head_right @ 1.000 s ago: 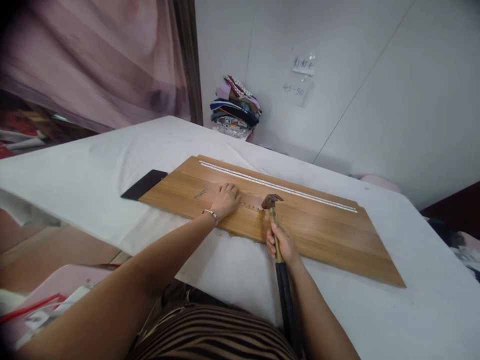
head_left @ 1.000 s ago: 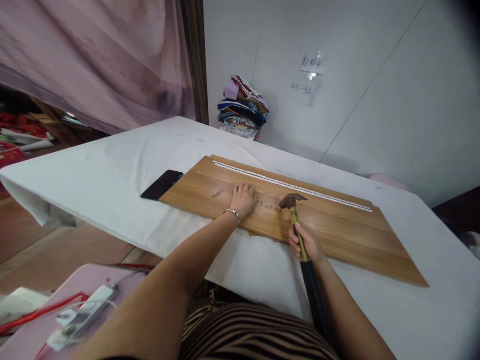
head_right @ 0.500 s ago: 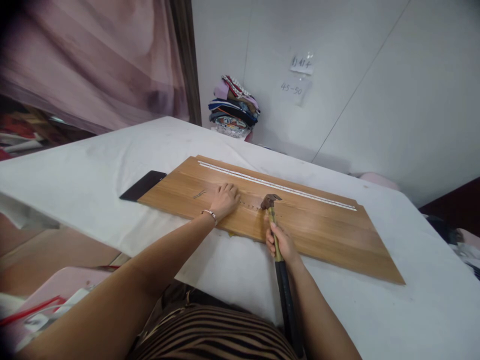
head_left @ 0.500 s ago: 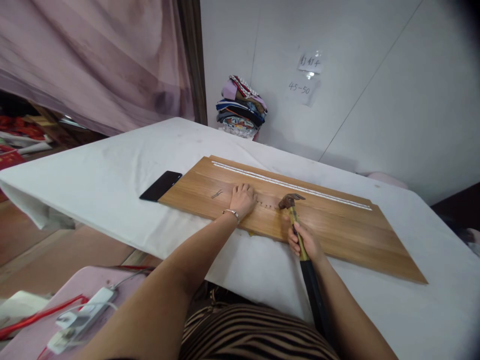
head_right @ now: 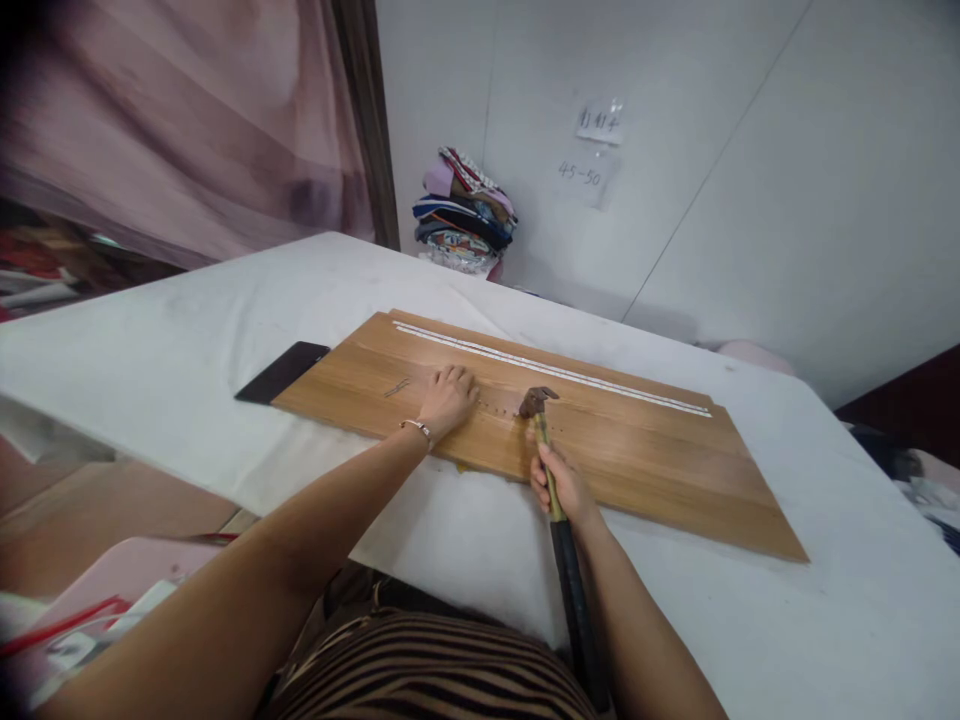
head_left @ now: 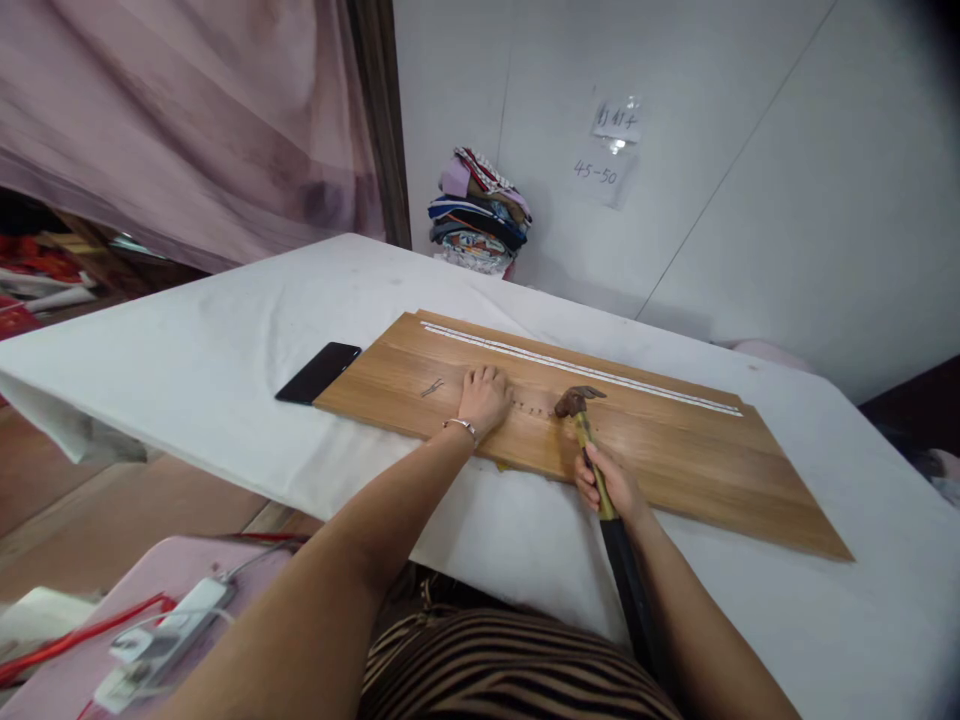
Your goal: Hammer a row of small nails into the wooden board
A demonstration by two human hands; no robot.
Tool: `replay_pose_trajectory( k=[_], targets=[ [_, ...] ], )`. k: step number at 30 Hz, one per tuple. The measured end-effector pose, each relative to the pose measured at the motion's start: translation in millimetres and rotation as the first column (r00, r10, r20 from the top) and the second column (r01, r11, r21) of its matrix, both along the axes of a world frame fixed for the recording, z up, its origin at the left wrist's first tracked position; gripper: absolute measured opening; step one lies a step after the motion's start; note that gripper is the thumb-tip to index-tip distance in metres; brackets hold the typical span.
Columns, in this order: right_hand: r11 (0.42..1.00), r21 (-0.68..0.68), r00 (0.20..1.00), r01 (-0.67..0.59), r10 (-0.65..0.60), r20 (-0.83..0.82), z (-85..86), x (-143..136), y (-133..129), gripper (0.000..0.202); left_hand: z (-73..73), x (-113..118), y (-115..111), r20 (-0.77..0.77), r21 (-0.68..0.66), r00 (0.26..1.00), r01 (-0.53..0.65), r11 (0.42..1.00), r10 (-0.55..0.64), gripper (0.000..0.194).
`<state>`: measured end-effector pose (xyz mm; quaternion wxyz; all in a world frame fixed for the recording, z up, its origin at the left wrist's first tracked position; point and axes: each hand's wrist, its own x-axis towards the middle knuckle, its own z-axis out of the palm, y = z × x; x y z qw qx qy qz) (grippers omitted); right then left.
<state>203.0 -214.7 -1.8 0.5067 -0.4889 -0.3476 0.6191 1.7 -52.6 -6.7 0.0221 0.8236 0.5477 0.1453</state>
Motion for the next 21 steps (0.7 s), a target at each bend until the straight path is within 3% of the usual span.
replay_pose_trajectory(
  k=[21],
  targets=[
    [1.0,0.01,1.0,-0.028,0.028,0.014,2.5,2.2,0.0,0.059,1.4,0.1,-0.9,0.017,0.003,1.0,0.006,1.0,-0.006,0.03]
  ],
)
